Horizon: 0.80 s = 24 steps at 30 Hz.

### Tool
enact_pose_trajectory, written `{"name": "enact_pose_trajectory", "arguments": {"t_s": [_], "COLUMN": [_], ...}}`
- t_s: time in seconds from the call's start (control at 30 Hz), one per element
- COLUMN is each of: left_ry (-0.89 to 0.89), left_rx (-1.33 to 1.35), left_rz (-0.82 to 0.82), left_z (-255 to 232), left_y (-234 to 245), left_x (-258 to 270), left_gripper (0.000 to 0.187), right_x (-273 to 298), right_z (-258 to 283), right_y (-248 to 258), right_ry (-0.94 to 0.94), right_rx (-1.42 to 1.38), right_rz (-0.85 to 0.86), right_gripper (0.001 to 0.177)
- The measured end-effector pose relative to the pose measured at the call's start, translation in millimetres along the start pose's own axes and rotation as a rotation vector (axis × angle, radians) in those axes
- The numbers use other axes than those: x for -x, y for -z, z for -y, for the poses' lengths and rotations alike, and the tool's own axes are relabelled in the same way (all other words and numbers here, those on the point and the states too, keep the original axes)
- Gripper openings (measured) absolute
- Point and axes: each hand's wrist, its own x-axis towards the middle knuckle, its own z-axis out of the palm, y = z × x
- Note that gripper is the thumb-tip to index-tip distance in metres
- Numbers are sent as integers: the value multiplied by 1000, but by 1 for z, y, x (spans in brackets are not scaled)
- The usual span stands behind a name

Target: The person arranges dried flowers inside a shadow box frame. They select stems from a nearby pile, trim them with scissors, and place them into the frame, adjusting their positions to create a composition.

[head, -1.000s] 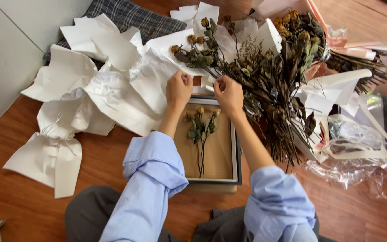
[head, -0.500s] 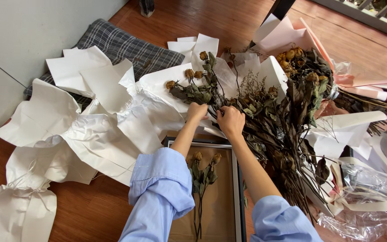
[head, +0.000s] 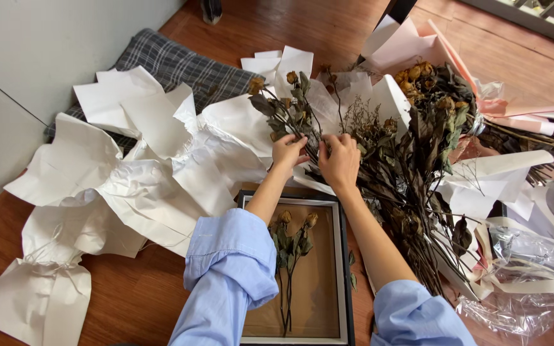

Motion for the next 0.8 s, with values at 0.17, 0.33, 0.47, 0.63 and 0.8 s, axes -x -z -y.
{"name": "enact_pose_trajectory", "arguments": {"t_s": [0.17,0.33,0.47,0.63,0.8], "left_ry": [-72,-18,-16,10,21], "left_rx": [47,57,42,-43,-54], "left_rz": [19,110,129,117,124], "left_z": [0,-6,-16,-27,-39], "left_y": [-3,0,-2,1,2], "left_x": [2,-5,4,18,20], "left_gripper": [33,26,25,23,23], "right_x": [0,-5,-2,3,-3], "right_z": [8,-12,-26,-32,-36], "right_y": [-5,-18,-19,-23,-27], "right_ry": [-269,-516,-745,-974,-973], "right_rx": [-236,-650,-1036,-1323,-1469], "right_rz": [317,412,519,549,382], "right_gripper": [29,34,34,31,27]}}
